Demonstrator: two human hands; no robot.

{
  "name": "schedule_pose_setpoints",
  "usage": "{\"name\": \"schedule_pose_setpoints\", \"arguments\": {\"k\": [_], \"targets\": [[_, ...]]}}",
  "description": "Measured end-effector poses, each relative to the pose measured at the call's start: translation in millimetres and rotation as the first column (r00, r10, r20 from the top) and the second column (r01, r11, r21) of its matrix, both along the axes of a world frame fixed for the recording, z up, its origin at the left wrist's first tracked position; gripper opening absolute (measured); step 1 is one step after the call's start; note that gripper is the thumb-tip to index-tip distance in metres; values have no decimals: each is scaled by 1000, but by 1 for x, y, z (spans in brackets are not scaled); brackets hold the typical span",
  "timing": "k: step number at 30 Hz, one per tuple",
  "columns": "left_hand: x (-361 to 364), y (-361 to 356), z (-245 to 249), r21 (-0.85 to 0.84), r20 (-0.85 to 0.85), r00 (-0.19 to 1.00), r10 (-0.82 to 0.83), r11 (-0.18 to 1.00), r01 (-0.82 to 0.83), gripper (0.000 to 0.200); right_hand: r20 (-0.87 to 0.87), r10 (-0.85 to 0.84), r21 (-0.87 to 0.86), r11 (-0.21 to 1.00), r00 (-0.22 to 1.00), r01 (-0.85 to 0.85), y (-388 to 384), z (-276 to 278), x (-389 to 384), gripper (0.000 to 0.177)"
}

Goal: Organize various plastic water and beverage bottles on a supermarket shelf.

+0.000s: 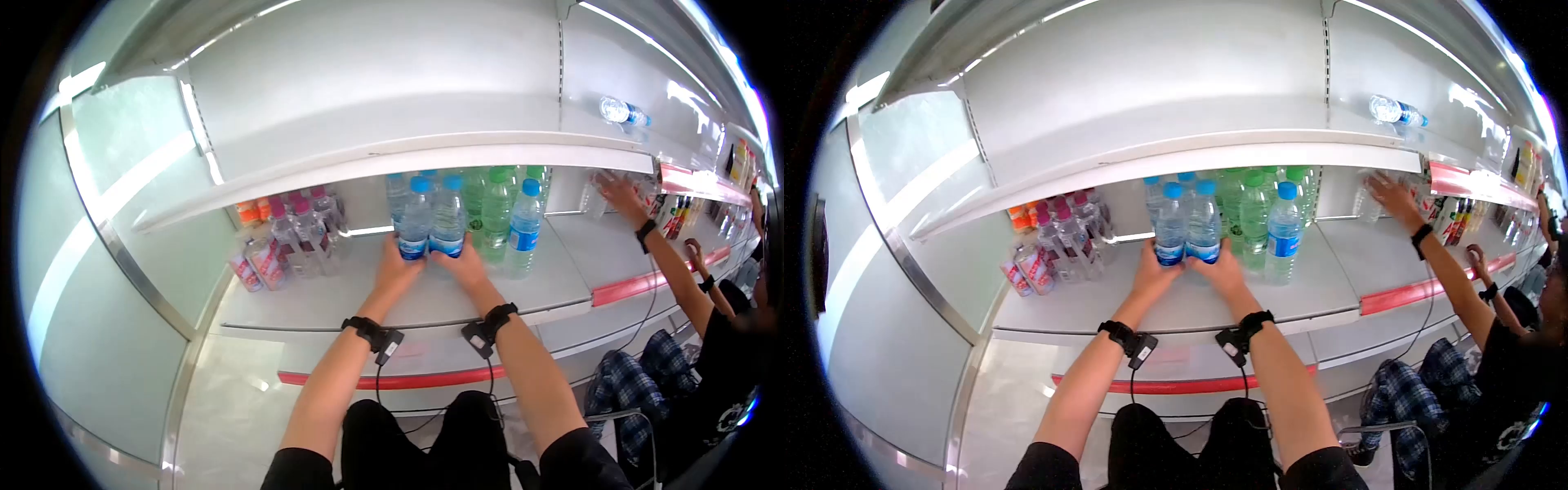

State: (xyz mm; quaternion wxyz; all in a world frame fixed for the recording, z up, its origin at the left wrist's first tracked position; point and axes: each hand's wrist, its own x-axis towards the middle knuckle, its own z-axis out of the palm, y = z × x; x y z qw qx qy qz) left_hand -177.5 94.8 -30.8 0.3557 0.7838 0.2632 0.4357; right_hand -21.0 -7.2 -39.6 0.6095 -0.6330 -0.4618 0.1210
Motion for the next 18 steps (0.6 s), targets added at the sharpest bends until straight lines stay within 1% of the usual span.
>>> {"name": "schedule_pose_setpoints", "arguments": {"k": [1,3,4,6,7,8,9,11,13,14,16,17,18], "targets": [[-1,-1,-6,-19,12,1000,-12,1000,12,84,25,-8,12,1000,1000,7,0,-3,-2,92],[-4,-4,-11,10,-34,998,44,999,-44,79,55,-17,13,1000,998,17,-2,-2,-3,93],[-3,-6,-10,28,-32,997,74,997,-73,74,63,-8,22,1000,998,7,-2,0,-5,93],[-6,-7,-7,17,-37,997,70,997,-70,73,66,23,6,1000,998,-23,-4,3,-14,93],[-7,-7,-8,20,-43,997,65,998,-64,73,44,53,32,998,998,-54,-5,5,-14,91],[-6,-6,-10,78,6,997,82,994,-82,68,23,85,61,994,996,-86,-6,7,-15,88],[-4,-5,-12,63,1,994,106,992,-106,68,17,109,47,993,994,-110,-4,4,-15,88],[-4,-1,-13,53,99,993,60,996,-65,69,54,145,104,983,988,-150,4,-1,-10,84],[-6,-3,-12,14,202,979,-3,1000,0,70,-7,207,135,970,978,-204,13,-13,1,82],[-8,-5,-10,2,215,976,31,999,-32,70,4,238,120,964,971,-237,14,-14,1,82],[-9,-8,-6,20,156,986,54,998,-57,70,-51,212,121,971,976,-205,10,-7,-4,83],[-11,-8,-6,13,169,983,68,997,-71,70,-39,225,112,969,974,-219,8,-3,-7,83],[-11,-9,-6,17,168,982,81,996,-85,69,-33,189,73,980,981,-186,3,3,-11,84]]}}
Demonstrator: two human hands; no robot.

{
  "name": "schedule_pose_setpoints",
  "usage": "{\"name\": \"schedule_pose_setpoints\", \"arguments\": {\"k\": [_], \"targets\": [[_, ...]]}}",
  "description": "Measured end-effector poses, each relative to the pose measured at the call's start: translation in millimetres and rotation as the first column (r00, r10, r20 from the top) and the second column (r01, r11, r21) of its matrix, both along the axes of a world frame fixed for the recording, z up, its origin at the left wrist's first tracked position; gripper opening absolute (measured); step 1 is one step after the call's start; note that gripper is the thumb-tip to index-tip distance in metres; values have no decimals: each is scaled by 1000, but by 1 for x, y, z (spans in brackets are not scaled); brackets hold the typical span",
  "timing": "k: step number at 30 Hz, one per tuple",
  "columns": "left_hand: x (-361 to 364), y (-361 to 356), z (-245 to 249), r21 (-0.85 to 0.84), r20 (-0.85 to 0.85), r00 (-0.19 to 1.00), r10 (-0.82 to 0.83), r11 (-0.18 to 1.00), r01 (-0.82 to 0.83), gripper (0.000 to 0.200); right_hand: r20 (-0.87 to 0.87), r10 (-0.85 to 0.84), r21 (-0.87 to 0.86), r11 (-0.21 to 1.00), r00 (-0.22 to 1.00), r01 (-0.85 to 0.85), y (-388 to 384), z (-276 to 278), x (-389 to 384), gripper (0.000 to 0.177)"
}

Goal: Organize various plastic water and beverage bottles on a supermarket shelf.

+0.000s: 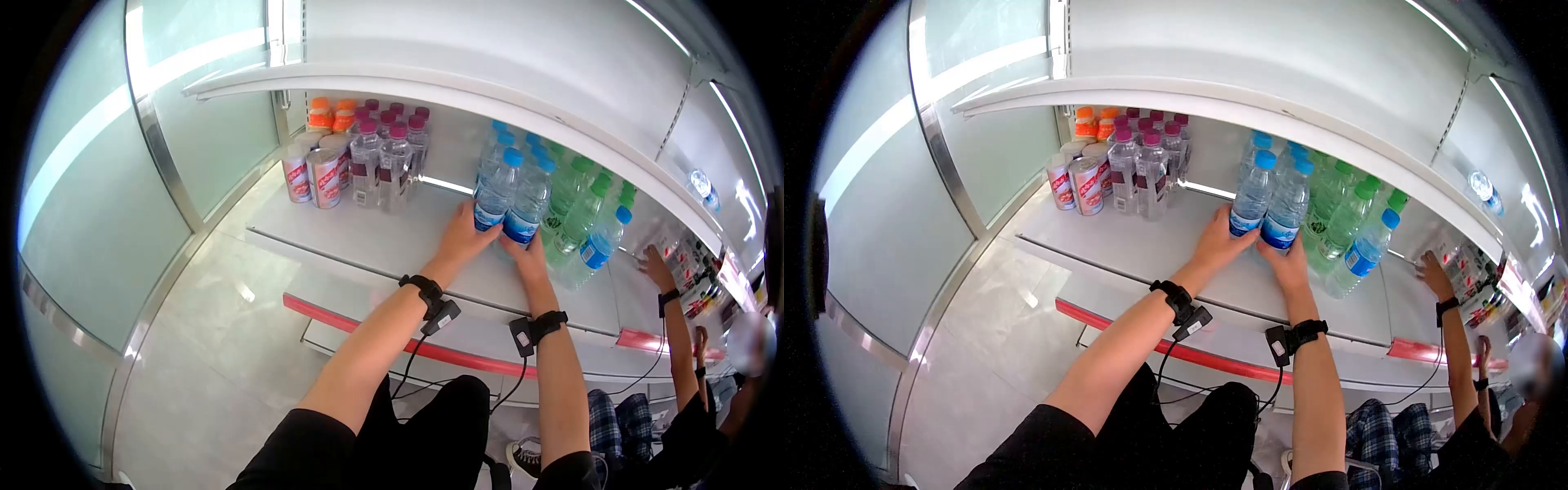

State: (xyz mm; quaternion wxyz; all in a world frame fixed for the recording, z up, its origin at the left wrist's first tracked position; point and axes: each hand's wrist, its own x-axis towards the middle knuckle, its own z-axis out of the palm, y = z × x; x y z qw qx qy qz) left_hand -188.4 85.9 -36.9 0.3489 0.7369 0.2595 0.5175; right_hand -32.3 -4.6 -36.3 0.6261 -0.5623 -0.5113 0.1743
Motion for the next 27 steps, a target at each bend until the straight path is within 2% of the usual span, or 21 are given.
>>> {"name": "schedule_pose_setpoints", "arguments": {"k": [2,4,8,12,18,20,23,26,27], "targets": [[1,2,3,17,8,1000,1,1000,-1,69,24,-48,-23,999,999,49,0,4,-1,84],[-2,1,3,-93,-31,999,-34,995,31,68,-76,-18,26,999,997,20,0,1,-2,87],[-2,-3,5,-78,-32,999,-3,997,1,69,13,-94,-26,995,996,94,-3,1,-2,89],[-2,-4,6,-61,-3,1000,-15,998,15,73,2,-117,-43,992,993,117,-2,0,2,88],[5,3,-2,-60,56,996,-64,996,68,79,43,-33,-10,999,999,33,-5,-1,4,84],[7,5,-6,-50,59,994,-88,995,91,79,105,-67,-84,994,992,76,-6,0,5,87],[6,4,-4,-77,92,990,-107,991,114,76,63,-77,-81,993,995,83,-4,-3,6,91],[7,7,-6,-75,13,998,-57,996,58,75,70,-88,-116,989,994,96,-6,0,8,95],[9,9,-8,-83,62,994,-94,992,99,76,71,-95,-110,989,993,102,-5,0,9,95]]}}
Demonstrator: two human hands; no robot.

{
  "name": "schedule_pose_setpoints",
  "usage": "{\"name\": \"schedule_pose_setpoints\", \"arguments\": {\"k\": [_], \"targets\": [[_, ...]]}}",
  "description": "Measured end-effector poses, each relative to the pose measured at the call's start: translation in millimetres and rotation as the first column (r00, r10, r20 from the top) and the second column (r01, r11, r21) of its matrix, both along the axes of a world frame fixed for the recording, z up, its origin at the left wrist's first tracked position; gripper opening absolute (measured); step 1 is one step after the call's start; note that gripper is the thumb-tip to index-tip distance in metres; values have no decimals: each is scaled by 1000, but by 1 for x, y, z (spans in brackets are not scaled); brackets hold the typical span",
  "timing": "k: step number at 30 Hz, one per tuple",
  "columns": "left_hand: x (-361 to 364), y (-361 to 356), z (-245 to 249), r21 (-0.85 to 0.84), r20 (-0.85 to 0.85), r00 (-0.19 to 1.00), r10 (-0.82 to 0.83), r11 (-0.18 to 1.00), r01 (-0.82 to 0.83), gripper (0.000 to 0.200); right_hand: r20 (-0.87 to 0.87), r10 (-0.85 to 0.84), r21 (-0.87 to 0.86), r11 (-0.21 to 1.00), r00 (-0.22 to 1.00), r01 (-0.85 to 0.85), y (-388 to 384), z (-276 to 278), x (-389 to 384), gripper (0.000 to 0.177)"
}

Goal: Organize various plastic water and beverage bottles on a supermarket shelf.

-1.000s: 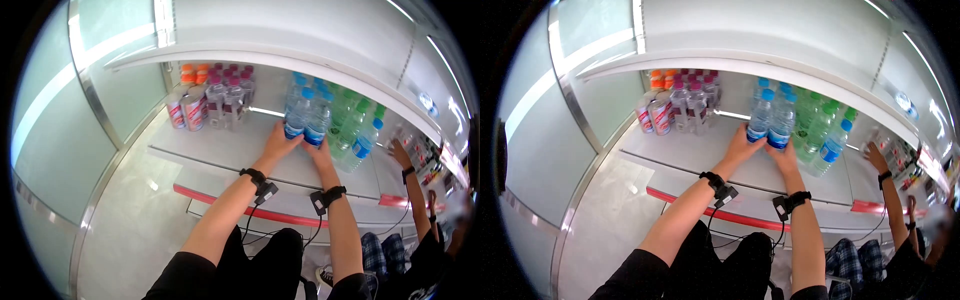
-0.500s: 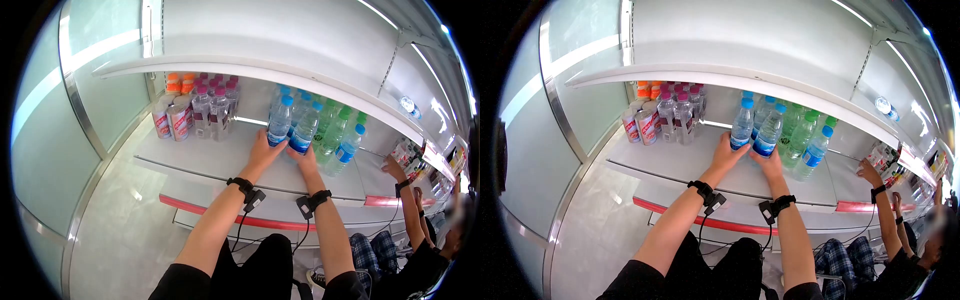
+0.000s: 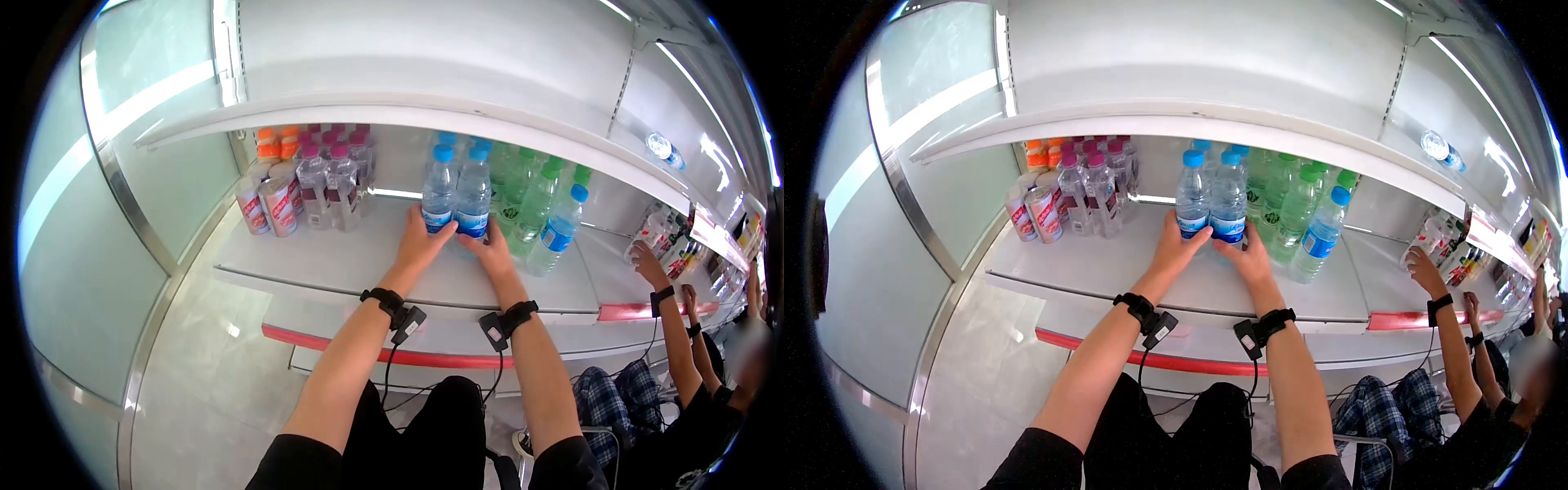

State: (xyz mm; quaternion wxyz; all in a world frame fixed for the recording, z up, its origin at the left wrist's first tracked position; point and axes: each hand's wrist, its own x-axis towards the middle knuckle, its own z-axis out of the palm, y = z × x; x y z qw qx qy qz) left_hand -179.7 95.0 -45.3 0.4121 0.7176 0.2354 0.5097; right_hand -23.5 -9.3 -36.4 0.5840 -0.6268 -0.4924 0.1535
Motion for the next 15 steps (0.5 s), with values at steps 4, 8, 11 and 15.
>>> {"name": "schedule_pose_setpoints", "arguments": {"k": [4,8,11,15], "targets": [[5,6,-6,-3,78,993,-87,996,87,77,-16,-19,15,1000,1000,20,-3,2,-6,99],[-2,1,0,-1,-25,999,-39,999,39,79,-20,-9,-4,1000,1000,9,2,-5,2,98],[-2,0,0,76,-43,998,38,996,-35,81,3,-35,-19,999,999,35,1,-3,0,98],[0,2,-1,89,-41,999,27,996,-24,81,7,-40,-10,999,999,40,-4,4,-4,94]]}}
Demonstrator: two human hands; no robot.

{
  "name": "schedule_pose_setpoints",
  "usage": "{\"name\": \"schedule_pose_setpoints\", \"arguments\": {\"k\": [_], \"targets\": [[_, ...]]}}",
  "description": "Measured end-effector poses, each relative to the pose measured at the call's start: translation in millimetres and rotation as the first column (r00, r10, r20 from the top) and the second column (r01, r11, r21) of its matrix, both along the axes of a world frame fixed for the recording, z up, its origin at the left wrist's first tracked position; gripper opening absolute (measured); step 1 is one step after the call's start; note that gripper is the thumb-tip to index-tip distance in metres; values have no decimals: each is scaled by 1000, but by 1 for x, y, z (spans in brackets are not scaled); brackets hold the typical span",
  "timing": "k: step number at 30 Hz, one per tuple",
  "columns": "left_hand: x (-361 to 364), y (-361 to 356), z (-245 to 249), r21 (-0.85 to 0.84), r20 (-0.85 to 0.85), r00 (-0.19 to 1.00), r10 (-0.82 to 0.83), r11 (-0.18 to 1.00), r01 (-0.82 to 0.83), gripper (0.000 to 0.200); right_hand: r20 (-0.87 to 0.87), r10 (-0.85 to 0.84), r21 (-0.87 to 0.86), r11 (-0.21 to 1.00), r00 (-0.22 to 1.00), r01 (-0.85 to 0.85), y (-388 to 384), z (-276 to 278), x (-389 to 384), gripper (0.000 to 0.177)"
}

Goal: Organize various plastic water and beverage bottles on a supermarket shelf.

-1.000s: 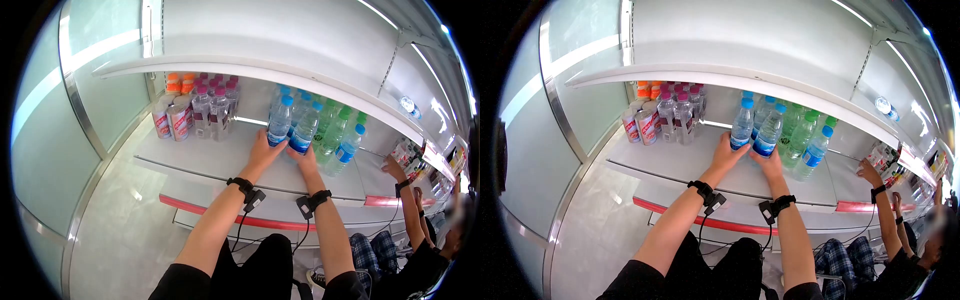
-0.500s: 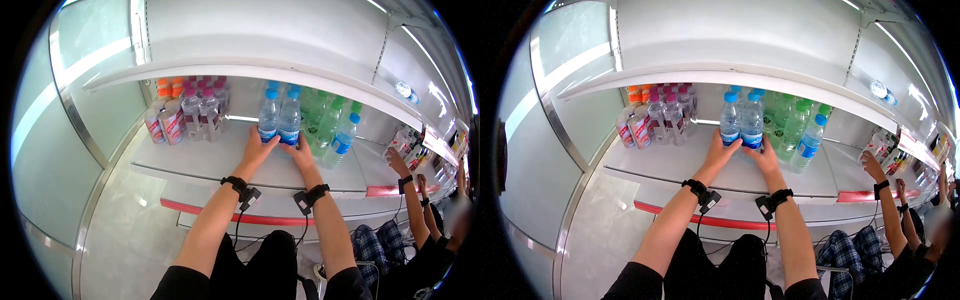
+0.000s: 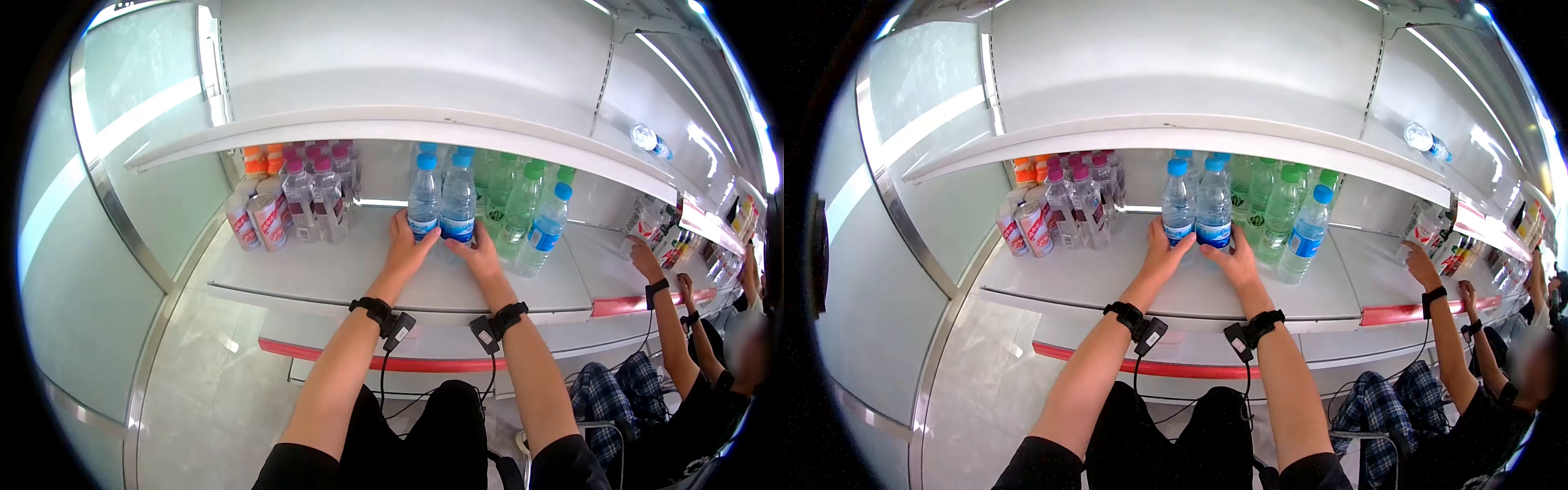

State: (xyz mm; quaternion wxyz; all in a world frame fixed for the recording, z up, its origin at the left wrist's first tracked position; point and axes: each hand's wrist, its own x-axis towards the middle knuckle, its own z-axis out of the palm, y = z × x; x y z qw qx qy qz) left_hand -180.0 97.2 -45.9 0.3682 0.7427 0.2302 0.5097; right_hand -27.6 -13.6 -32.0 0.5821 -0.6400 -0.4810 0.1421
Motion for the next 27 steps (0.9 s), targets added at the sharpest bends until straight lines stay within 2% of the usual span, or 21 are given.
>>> {"name": "schedule_pose_setpoints", "arguments": {"k": [2,3,5,7,8,9,10,11,12,16,21,23,27], "targets": [[0,2,-2,-5,-7,1000,-6,1000,6,80,-91,110,94,990,990,-101,4,-6,3,86],[-1,3,-1,52,9,1000,10,999,-10,76,-91,108,92,991,990,-100,5,-8,3,86],[-1,4,-1,107,27,999,26,994,-29,73,-134,234,239,951,963,-198,8,-13,4,78],[-1,3,-1,186,78,989,123,973,-136,65,-137,218,226,957,966,-184,6,-11,1,77],[-2,3,-1,185,78,989,123,973,-135,65,-138,201,218,961,970,-168,4,-10,0,76],[-1,2,-1,125,90,989,118,984,-129,67,-136,198,219,962,971,-166,2,-6,-2,76],[-1,2,-1,64,102,988,113,991,-120,70,-106,122,159,982,987,-104,-1,-1,-5,76],[-1,2,-2,63,102,989,111,991,-117,70,-71,47,100,994,996,-40,-4,2,-7,76],[-4,-1,1,68,43,990,137,988,-140,71,-71,45,97,995,996,-38,0,-2,-2,76],[-8,-3,4,111,-71,982,177,979,-169,70,-135,152,161,978,979,-129,9,-15,8,77],[-2,-1,2,96,-50,991,127,988,-121,75,-215,240,208,958,947,-195,4,-8,2,78],[0,-4,-2,80,-32,995,94,993,-91,76,-134,143,161,980,981,-121,1,-7,1,80],[1,-1,-5,117,-51,994,100,989,-94,78,-14,60,124,991,998,-58,2,-9,0,84]]}}
